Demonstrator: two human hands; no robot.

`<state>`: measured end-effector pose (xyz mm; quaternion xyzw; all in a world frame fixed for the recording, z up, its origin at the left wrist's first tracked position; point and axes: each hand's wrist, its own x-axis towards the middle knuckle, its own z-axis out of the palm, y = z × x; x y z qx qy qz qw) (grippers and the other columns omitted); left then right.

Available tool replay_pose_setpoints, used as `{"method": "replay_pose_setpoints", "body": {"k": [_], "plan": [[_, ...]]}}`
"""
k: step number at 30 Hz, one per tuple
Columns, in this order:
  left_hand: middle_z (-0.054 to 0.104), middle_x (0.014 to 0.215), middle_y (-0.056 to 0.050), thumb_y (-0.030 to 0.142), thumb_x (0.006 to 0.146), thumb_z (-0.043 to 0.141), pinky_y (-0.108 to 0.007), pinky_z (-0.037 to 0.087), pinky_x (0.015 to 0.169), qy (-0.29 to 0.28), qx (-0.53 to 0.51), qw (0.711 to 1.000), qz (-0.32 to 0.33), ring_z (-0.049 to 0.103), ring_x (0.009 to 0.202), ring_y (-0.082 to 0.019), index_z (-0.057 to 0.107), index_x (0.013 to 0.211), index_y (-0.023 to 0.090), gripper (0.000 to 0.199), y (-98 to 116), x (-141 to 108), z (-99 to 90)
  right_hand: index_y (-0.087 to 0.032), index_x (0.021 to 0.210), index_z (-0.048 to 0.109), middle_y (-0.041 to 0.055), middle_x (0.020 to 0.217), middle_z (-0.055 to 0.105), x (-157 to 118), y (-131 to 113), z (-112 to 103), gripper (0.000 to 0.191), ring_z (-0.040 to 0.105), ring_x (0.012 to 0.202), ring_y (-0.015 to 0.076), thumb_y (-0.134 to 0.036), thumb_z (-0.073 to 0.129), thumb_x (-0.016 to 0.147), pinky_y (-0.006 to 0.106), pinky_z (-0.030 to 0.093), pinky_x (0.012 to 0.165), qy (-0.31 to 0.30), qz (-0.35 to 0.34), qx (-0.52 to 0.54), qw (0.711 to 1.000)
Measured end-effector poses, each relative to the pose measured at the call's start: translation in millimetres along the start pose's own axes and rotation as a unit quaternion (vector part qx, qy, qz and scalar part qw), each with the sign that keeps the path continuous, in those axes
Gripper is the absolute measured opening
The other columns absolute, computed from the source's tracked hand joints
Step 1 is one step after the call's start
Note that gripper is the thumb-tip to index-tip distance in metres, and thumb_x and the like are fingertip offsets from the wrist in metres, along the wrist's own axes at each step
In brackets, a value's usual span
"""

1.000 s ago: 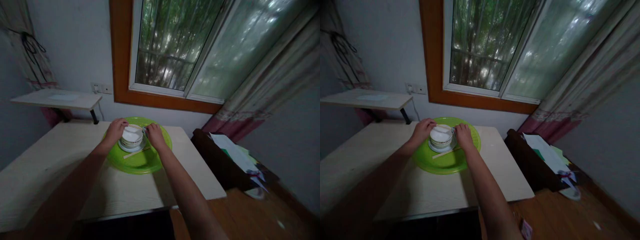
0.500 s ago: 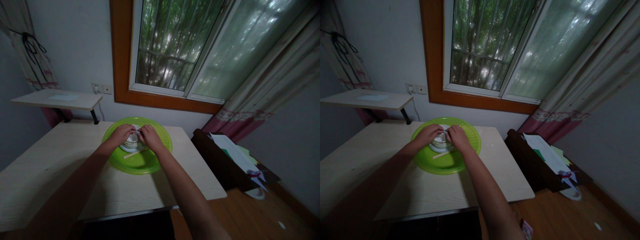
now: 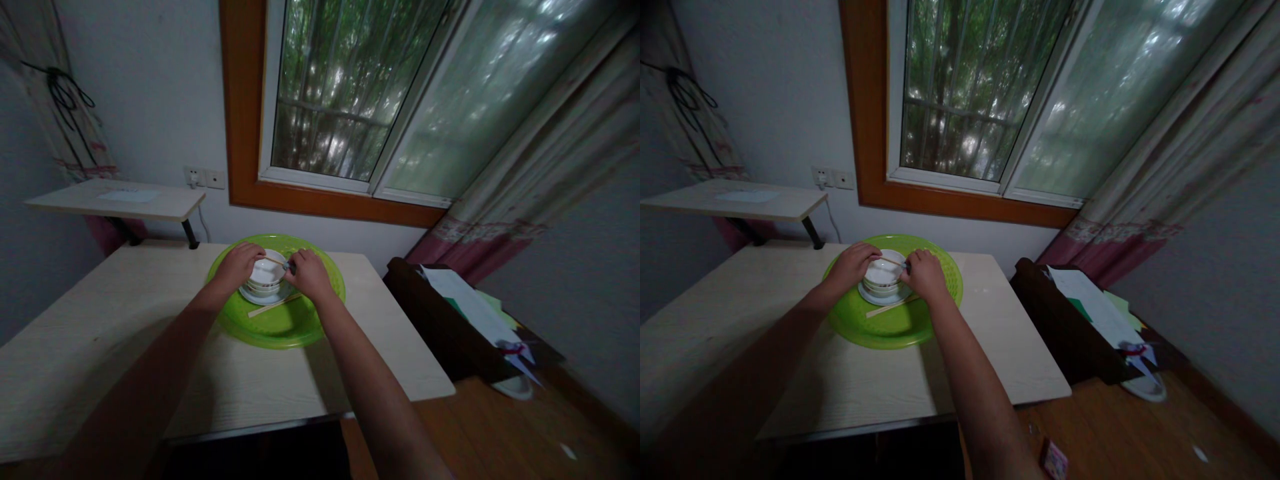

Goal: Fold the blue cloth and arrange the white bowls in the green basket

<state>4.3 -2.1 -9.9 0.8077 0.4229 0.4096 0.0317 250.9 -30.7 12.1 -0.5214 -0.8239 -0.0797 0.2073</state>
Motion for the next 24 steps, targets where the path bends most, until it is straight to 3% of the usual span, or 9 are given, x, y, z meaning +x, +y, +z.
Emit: {"method": "replay_pose_setpoints", "body": {"k": [4, 9, 18, 24], "plan": [[0.082, 0.107, -0.013, 0.022, 0.102, 0.055, -0.046, 0.057, 0.104, 0.034, 0.016, 0.999, -0.02, 0.072, 0.109, -0.031, 0.077, 0.098, 0.022, 0.023, -1.4, 0.8, -2.9, -0.016, 0.11, 0.079, 0.0155, 0.114, 0.076, -0.5, 9.4, 4.1, 0.012, 0.065, 0.11, 0.0329, -0.023, 0.077, 0.1, 0.041, 0.049, 0.095, 0.014, 0.004, 0.012, 1.0], [0.082, 0.106, -0.012, 0.022, 0.102, 0.055, -0.046, 0.057, 0.105, 0.026, 0.017, 0.999, -0.026, 0.072, 0.109, -0.03, 0.078, 0.098, 0.022, 0.024, -2.2, 1.7, -5.0, -0.018, 0.112, 0.08, 0.0127, 0.112, 0.077, 0.8, 17.5, 12.2, 0.009, 0.065, 0.111, 0.0306, -0.021, 0.077, 0.104, 0.04, 0.05, 0.099, 0.031, -0.04, 0.06, 0.997], [0.084, 0.105, -0.009, 0.024, 0.097, 0.058, -0.04, 0.06, 0.098, -0.085, -0.045, 0.995, -0.008, 0.076, 0.102, -0.027, 0.08, 0.099, 0.023, 0.022, 11.0, 1.2, 0.8, -0.018, 0.114, 0.081, 0.0112, 0.108, 0.075, 2.9, -0.5, 12.4, 0.011, 0.066, 0.108, 0.027, -0.023, 0.073, 0.11, 0.038, 0.051, 0.1, 0.027, -0.115, 0.114, 0.987], [0.084, 0.098, -0.006, 0.023, 0.092, 0.059, -0.037, 0.061, 0.09, -0.05, -0.083, 0.993, -0.062, 0.077, 0.093, -0.025, 0.077, 0.095, 0.024, 0.019, 15.1, 1.9, -1.1, -0.02, 0.113, 0.078, 0.01, 0.111, 0.074, 3.8, -0.4, 12.8, 0.009, 0.064, 0.109, 0.0264, -0.022, 0.07, 0.111, 0.037, 0.05, 0.1, 0.019, -0.092, 0.129, 0.987]]}}
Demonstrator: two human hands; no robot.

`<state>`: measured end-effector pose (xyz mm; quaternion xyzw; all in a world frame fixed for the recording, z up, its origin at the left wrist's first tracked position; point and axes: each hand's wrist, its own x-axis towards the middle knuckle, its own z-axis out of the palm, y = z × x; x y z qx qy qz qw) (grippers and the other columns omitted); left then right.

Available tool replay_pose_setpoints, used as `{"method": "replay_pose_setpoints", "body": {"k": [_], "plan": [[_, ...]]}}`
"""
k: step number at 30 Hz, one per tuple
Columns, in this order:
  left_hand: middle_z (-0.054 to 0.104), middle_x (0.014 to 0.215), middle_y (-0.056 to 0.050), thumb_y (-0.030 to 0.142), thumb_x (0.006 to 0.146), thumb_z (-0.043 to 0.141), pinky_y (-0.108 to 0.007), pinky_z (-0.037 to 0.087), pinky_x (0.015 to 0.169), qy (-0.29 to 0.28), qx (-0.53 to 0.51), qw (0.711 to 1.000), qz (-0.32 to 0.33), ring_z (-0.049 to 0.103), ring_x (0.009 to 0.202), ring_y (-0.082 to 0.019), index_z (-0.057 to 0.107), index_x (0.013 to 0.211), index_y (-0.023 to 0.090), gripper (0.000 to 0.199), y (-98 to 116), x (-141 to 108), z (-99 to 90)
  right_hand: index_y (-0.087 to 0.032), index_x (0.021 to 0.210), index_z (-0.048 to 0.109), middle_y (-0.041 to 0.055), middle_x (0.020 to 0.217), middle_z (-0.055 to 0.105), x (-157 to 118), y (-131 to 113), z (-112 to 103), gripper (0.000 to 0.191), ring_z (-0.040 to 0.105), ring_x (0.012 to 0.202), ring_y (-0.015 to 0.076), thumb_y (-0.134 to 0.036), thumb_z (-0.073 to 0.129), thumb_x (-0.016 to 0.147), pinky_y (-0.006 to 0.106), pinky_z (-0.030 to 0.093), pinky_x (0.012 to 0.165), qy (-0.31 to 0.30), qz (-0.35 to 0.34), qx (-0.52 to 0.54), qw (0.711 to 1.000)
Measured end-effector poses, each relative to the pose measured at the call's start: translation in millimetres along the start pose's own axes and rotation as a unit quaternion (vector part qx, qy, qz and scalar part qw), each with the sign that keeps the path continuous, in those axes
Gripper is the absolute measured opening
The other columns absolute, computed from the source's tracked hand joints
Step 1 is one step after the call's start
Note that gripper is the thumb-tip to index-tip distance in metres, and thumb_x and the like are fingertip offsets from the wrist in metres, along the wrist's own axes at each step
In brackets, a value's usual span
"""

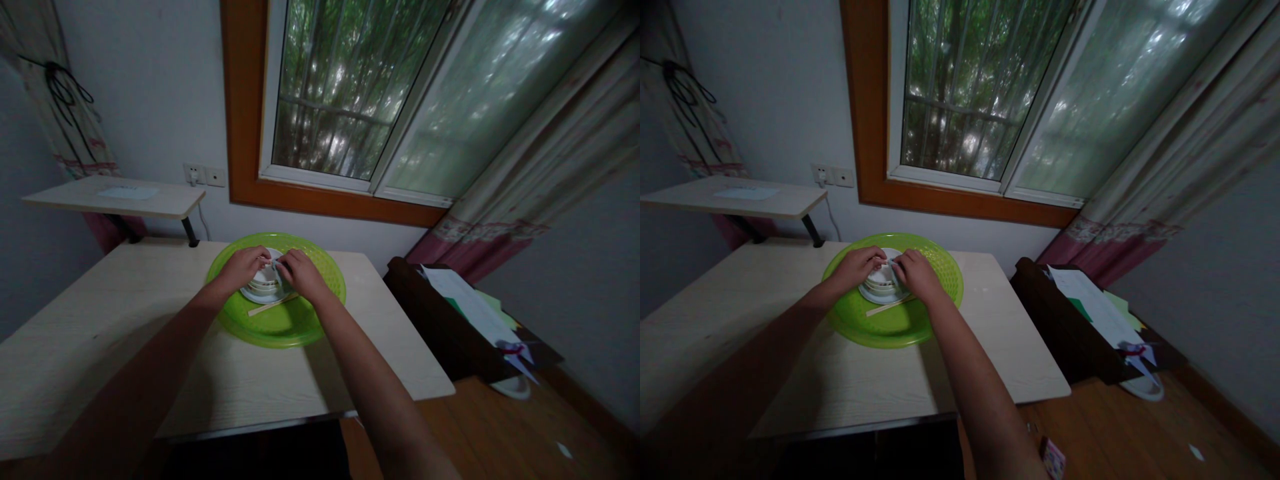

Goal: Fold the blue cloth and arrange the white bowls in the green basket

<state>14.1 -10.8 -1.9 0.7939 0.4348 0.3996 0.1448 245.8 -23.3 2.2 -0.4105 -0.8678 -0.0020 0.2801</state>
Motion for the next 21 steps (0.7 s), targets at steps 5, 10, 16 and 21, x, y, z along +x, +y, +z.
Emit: {"method": "replay_pose_setpoints", "body": {"k": [5, 10, 16, 21], "plan": [[0.082, 0.093, -0.006, 0.023, 0.095, 0.057, -0.034, 0.059, 0.083, 0.098, -0.031, 0.991, -0.08, 0.074, 0.085, -0.023, 0.073, 0.093, 0.023, 0.016, -1.6, 2.8, -6.8, -0.019, 0.113, 0.076, 0.012, 0.114, 0.073, -3.4, 15.9, 0.2, 0.012, 0.063, 0.109, 0.027, -0.023, 0.065, 0.113, 0.036, 0.049, 0.099, 0.025, 0.058, -0.007, 0.998], [0.079, 0.093, -0.005, 0.023, 0.095, 0.061, -0.036, 0.057, 0.086, 0.167, -0.014, 0.979, -0.114, 0.072, 0.088, -0.024, 0.069, 0.094, 0.023, 0.008, -6.2, 4.5, -11.1, -0.017, 0.112, 0.076, 0.014, 0.116, 0.072, -6.2, 32.2, 1.9, 0.013, 0.064, 0.111, 0.0281, -0.017, 0.062, 0.11, 0.039, 0.051, 0.103, 0.065, 0.109, 0.018, 0.992], [0.077, 0.09, -0.004, 0.022, 0.094, 0.06, -0.036, 0.057, 0.088, 0.191, -0.022, 0.973, -0.125, 0.072, 0.09, -0.024, 0.067, 0.094, 0.024, 0.007, -8.0, 4.8, -11.5, -0.021, 0.102, 0.077, 0.0106, 0.111, 0.074, -7.4, 45.3, 3.3, 0.009, 0.068, 0.109, 0.027, -0.018, 0.069, 0.101, 0.04, 0.054, 0.103, 0.155, 0.186, 0.134, 0.961], [0.078, 0.094, -0.006, 0.024, 0.095, 0.061, -0.037, 0.057, 0.086, 0.193, -0.029, 0.971, -0.141, 0.073, 0.09, -0.025, 0.067, 0.096, 0.024, 0.006, -10.4, 4.7, -12.4, -0.021, 0.098, 0.079, 0.0102, 0.109, 0.079, -6.8, 47.1, 1.6, 0.008, 0.071, 0.106, 0.0272, -0.024, 0.073, 0.096, 0.041, 0.055, 0.101, 0.179, 0.204, 0.18, 0.945]]}}
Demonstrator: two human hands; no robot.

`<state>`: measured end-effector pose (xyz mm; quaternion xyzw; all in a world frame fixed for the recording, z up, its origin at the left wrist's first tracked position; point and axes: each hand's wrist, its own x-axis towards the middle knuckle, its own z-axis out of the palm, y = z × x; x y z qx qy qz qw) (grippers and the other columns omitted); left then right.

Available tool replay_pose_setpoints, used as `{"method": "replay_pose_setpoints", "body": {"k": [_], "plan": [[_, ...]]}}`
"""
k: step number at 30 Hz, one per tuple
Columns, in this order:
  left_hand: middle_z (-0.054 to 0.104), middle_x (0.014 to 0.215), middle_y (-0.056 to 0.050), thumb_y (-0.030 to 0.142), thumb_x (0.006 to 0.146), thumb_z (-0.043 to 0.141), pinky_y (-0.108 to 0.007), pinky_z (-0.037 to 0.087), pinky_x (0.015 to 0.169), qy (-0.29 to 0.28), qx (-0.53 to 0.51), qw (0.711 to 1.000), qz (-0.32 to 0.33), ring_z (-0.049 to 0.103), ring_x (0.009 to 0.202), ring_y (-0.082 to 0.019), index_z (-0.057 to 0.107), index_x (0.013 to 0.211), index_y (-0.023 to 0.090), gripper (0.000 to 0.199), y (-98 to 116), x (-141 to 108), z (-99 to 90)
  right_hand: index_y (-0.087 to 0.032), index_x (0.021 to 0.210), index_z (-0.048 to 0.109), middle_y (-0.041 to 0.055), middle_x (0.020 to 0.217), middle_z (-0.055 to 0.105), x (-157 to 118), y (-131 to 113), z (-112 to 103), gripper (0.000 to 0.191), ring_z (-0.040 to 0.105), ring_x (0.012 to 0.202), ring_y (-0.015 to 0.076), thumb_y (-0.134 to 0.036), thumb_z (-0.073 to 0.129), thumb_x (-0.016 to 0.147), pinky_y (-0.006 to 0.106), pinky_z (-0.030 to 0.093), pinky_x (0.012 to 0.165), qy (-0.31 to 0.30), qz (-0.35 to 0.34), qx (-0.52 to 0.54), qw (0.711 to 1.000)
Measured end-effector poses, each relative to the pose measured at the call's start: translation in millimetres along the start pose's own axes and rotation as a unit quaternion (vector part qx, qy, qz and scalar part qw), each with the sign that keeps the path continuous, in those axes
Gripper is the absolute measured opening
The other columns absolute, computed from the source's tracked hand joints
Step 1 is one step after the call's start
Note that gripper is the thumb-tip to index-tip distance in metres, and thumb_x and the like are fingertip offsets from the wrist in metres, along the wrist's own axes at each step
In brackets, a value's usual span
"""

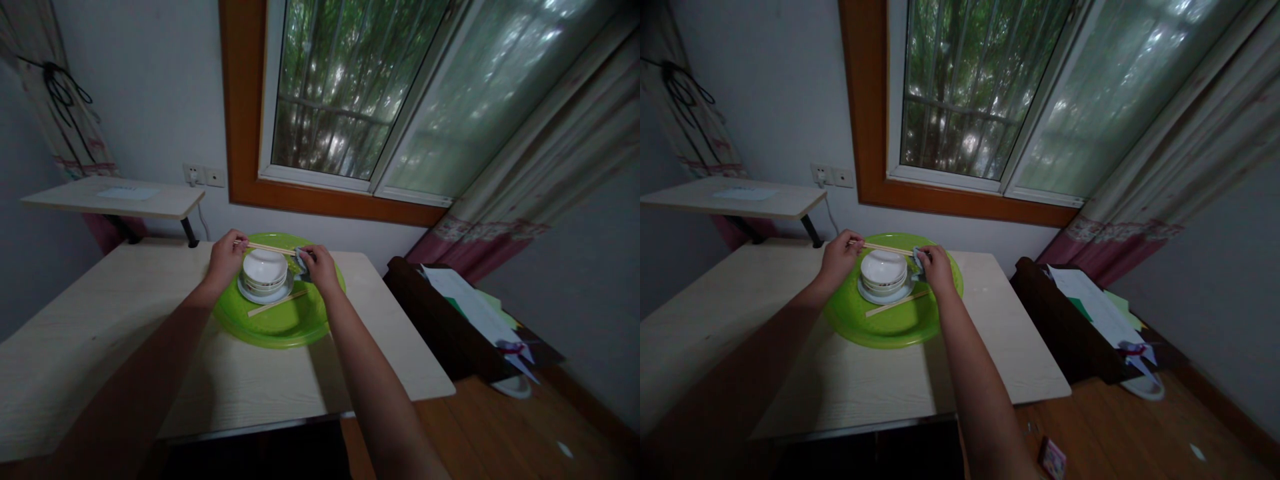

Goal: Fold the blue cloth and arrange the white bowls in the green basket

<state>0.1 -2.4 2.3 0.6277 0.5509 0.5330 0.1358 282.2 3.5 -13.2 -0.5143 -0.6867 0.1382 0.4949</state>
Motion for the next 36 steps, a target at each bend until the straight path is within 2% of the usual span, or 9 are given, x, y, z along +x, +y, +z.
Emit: {"method": "replay_pose_setpoints", "body": {"k": [8, 18, 22, 25, 28, 32, 36], "plan": [[0.078, 0.094, -0.006, 0.025, 0.096, 0.061, -0.035, 0.058, 0.084, 0.0, -0.013, 1.0, -0.002, 0.074, 0.09, -0.024, 0.066, 0.097, 0.024, 0.006, -2.2, 0.4, -0.5, -0.023, 0.101, 0.079, 0.0068, 0.108, 0.084, -0.6, -1.8, -0.2, 0.019, 0.075, 0.1, 0.0265, -0.04, 0.076, 0.093, 0.04, 0.059, 0.096, -0.012, 0.045, 0.057, 0.997], [0.079, 0.093, -0.005, 0.023, 0.094, 0.061, -0.036, 0.059, 0.087, -0.005, -0.007, 1.0, 0.006, 0.075, 0.091, -0.025, 0.066, 0.094, 0.024, 0.005, 2.7, -1.4, 2.4, -0.023, 0.097, 0.077, 0.0055, 0.101, 0.083, 2.0, 0.8, 2.5, 0.022, 0.074, 0.095, 0.026, -0.044, 0.072, 0.092, 0.04, 0.06, 0.093, 0.045, 0.068, 0.077, 0.994], [0.081, 0.096, -0.007, 0.025, 0.095, 0.059, -0.037, 0.059, 0.086, -0.01, 0.005, 1.0, 0.016, 0.075, 0.092, -0.025, 0.067, 0.095, 0.024, 0.008, 2.9, -1.4, 0.2, -0.023, 0.096, 0.076, 0.006, 0.099, 0.081, 3.4, 5.4, 0.7, 0.023, 0.073, 0.096, 0.0264, -0.045, 0.071, 0.092, 0.039, 0.058, 0.092, 0.085, 0.076, 0.06, 0.992], [0.081, 0.095, -0.006, 0.025, 0.097, 0.058, -0.035, 0.058, 0.084, 0.006, 0.001, 1.0, 0.001, 0.076, 0.089, -0.024, 0.067, 0.096, 0.024, 0.009, 1.0, -0.1, -3.3, -0.023, 0.096, 0.074, 0.0074, 0.1, 0.08, 3.6, 5.6, -4.4, 0.023, 0.071, 0.096, 0.0273, -0.045, 0.067, 0.094, 0.039, 0.056, 0.093, 0.138, 0.093, 0.043, 0.985], [0.08, 0.093, -0.006, 0.025, 0.097, 0.059, -0.035, 0.058, 0.084, 0.009, 0.01, 1.0, -0.008, 0.075, 0.089, -0.024, 0.067, 0.096, 0.023, 0.008, -1.8, 0.9, -4.2, -0.021, 0.101, 0.071, 0.0106, 0.105, 0.078, 2.2, -0.3, -10.6, 0.024, 0.07, 0.101, 0.0287, -0.043, 0.062, 0.098, 0.042, 0.055, 0.098, 0.187, 0.07, 0.031, 0.979], [0.081, 0.101, -0.009, 0.023, 0.098, 0.059, -0.04, 0.058, 0.094, -0.027, 0.045, 0.998, 0.045, 0.076, 0.099, -0.027, 0.069, 0.093, 0.023, 0.01, -2.2, -0.8, 0.1, -0.022, 0.112, 0.067, 0.0141, 0.116, 0.07, -1.2, -12.8, -14.1, 0.022, 0.064, 0.115, 0.0307, -0.04, 0.062, 0.102, 0.045, 0.052, 0.107, 0.211, 0.02, 0.005, 0.977], [0.082, 0.104, -0.011, 0.022, 0.098, 0.057, -0.042, 0.058, 0.099, -0.102, 0.065, 0.987, 0.11, 0.076, 0.104, -0.029, 0.072, 0.094, 0.023, 0.016, 2.7, -5.3, 3.9, -0.023, 0.114, 0.06, 0.014, 0.12, 0.062, -4.2, -21.5, -8.8, 0.02, 0.059, 0.117, 0.0307, -0.037, 0.068, 0.102, 0.047, 0.051, 0.108, 0.203, 0.01, 0.002, 0.979]]}}
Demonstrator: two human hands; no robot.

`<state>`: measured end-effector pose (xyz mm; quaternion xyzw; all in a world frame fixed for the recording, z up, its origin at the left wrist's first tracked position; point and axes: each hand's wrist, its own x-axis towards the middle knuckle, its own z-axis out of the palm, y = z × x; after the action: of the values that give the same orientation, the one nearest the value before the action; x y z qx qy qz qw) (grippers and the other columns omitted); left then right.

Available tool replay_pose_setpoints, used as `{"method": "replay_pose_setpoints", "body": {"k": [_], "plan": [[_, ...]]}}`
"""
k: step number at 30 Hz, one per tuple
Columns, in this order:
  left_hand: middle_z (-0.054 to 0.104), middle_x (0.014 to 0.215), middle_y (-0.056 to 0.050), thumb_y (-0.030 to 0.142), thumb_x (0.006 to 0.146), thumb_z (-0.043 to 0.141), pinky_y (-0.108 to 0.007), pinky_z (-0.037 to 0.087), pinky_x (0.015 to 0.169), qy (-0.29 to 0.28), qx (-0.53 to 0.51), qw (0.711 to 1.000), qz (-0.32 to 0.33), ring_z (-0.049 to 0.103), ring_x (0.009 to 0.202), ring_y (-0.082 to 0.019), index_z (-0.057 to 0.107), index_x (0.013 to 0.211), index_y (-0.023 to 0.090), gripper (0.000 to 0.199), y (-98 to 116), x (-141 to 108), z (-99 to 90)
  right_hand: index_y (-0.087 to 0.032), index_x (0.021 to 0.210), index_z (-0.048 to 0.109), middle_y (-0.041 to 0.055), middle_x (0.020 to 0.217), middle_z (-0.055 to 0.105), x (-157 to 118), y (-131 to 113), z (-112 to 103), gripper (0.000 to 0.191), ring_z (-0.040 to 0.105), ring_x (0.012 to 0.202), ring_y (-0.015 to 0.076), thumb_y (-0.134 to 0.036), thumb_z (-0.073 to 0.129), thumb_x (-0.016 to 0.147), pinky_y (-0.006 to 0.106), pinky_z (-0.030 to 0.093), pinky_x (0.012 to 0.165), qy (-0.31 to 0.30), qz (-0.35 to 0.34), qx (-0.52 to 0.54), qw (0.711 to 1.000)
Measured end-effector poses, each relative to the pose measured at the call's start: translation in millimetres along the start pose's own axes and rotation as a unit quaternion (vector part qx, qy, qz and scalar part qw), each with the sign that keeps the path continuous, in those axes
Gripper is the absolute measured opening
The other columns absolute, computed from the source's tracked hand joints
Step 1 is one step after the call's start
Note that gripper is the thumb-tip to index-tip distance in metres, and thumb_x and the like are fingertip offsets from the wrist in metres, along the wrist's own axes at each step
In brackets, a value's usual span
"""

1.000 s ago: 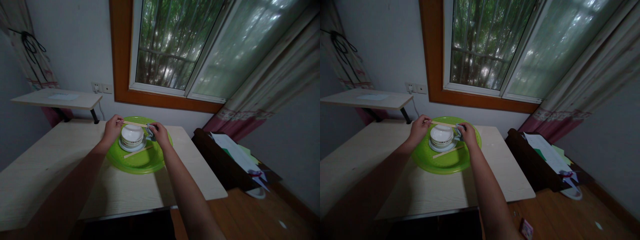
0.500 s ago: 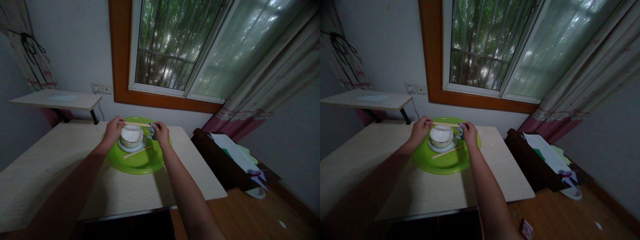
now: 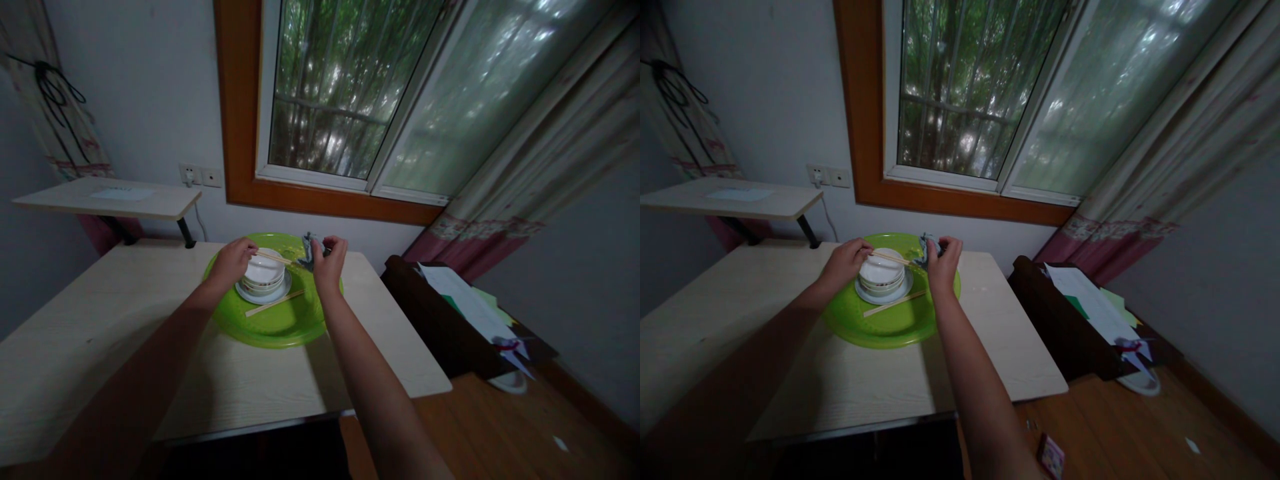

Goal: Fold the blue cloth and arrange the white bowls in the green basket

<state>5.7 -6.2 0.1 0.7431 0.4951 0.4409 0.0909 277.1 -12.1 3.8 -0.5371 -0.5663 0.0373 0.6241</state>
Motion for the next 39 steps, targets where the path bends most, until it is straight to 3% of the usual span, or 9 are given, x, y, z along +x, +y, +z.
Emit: {"method": "replay_pose_setpoints", "body": {"k": [3, 5, 8, 11, 18, 24, 28, 34, 39], "plan": [[0.083, 0.106, -0.011, 0.023, 0.098, 0.058, -0.042, 0.059, 0.1, -0.053, -0.004, 0.998, 0.046, 0.076, 0.105, -0.029, 0.075, 0.095, 0.023, 0.018, 4.8, -1.9, 0.7, -0.025, 0.104, 0.059, 0.011, 0.113, 0.061, -5.1, -4.3, 7.0, 0.016, 0.058, 0.11, 0.0288, -0.033, 0.072, 0.102, 0.044, 0.053, 0.103, -0.039, -0.036, -0.004, 0.999], [0.084, 0.107, -0.01, 0.025, 0.099, 0.058, -0.041, 0.059, 0.101, -0.07, -0.008, 0.995, 0.07, 0.076, 0.106, -0.028, 0.077, 0.095, 0.023, 0.019, 6.3, -2.7, 0.8, -0.025, 0.099, 0.061, 0.009, 0.109, 0.062, -8.9, -7.2, 12.1, 0.015, 0.059, 0.105, 0.0271, -0.031, 0.073, 0.103, 0.041, 0.054, 0.099, -0.112, -0.071, -0.01, 0.991], [0.084, 0.108, -0.01, 0.024, 0.099, 0.057, -0.042, 0.06, 0.102, -0.054, -0.002, 0.996, 0.072, 0.077, 0.107, -0.028, 0.078, 0.098, 0.022, 0.021, 5.8, -2.9, -0.1, -0.024, 0.096, 0.067, 0.0076, 0.106, 0.067, -13.8, -11.2, 17.3, 0.013, 0.062, 0.102, 0.0251, -0.029, 0.073, 0.106, 0.038, 0.054, 0.096, -0.251, -0.131, -0.015, 0.959], [0.084, 0.109, -0.011, 0.023, 0.099, 0.054, -0.043, 0.06, 0.102, -0.023, 0.017, 0.998, 0.056, 0.077, 0.106, -0.029, 0.079, 0.099, 0.022, 0.024, 4.5, -2.4, -2.0, -0.022, 0.1, 0.074, 0.0086, 0.105, 0.072, -16.0, -12.6, 17.6, 0.016, 0.065, 0.105, 0.025, -0.027, 0.065, 0.112, 0.037, 0.053, 0.1, -0.314, -0.183, -0.01, 0.931], [0.083, 0.105, -0.011, 0.024, 0.101, 0.055, -0.042, 0.06, 0.099, 0.025, 0.026, 0.998, 0.051, 0.075, 0.103, -0.028, 0.078, 0.098, 0.021, 0.024, 3.5, -3.0, -4.2, -0.021, 0.121, 0.078, 0.012, 0.12, 0.078, -12.1, -3.8, 13.6, 0.015, 0.069, 0.115, 0.0282, -0.021, 0.069, 0.109, 0.041, 0.052, 0.107, -0.314, -0.2, -0.042, 0.927], [0.08, 0.109, -0.01, 0.027, 0.102, 0.064, -0.04, 0.059, 0.101, 0.056, -0.003, 0.996, 0.065, 0.073, 0.106, -0.026, 0.077, 0.103, 0.022, 0.014, 4.5, -2.0, -4.8, -0.02, 0.117, 0.079, 0.0117, 0.114, 0.079, -9.7, -0.4, 14.1, 0.014, 0.069, 0.11, 0.0286, -0.016, 0.068, 0.109, 0.04, 0.053, 0.101, -0.295, -0.196, -0.088, 0.931], [0.078, 0.11, -0.01, 0.025, 0.101, 0.065, -0.039, 0.06, 0.097, 0.076, -0.024, 0.996, 0.032, 0.073, 0.101, -0.026, 0.077, 0.105, 0.02, 0.014, 1.9, 0.8, -4.0, -0.02, 0.116, 0.079, 0.0114, 0.113, 0.078, -8.4, -0.5, 11.7, 0.014, 0.068, 0.109, 0.0284, -0.015, 0.067, 0.109, 0.039, 0.053, 0.1, -0.283, -0.189, -0.1, 0.935], [0.078, 0.093, -0.005, 0.026, 0.101, 0.063, -0.035, 0.058, 0.084, 0.027, -0.024, 0.999, 0.022, 0.072, 0.084, -0.023, 0.077, 0.097, 0.021, 0.016, -1.9, 0.3, -1.5, -0.02, 0.113, 0.079, 0.0122, 0.113, 0.077, -9.1, -4.1, 9.1, 0.009, 0.067, 0.11, 0.0295, -0.018, 0.072, 0.108, 0.04, 0.051, 0.1, -0.284, -0.197, -0.134, 0.929], [0.082, 0.1, -0.007, 0.028, 0.101, 0.066, -0.037, 0.058, 0.091, -0.047, 0.006, 0.995, 0.093, 0.075, 0.097, -0.025, 0.08, 0.095, 0.023, 0.016, 1.0, -2.6, 3.1, -0.019, 0.119, 0.079, 0.0126, 0.116, 0.076, -14.5, -14.5, 10.9, 0.012, 0.066, 0.112, 0.0291, -0.02, 0.071, 0.11, 0.039, 0.051, 0.099, -0.33, -0.242, -0.152, 0.9]]}}
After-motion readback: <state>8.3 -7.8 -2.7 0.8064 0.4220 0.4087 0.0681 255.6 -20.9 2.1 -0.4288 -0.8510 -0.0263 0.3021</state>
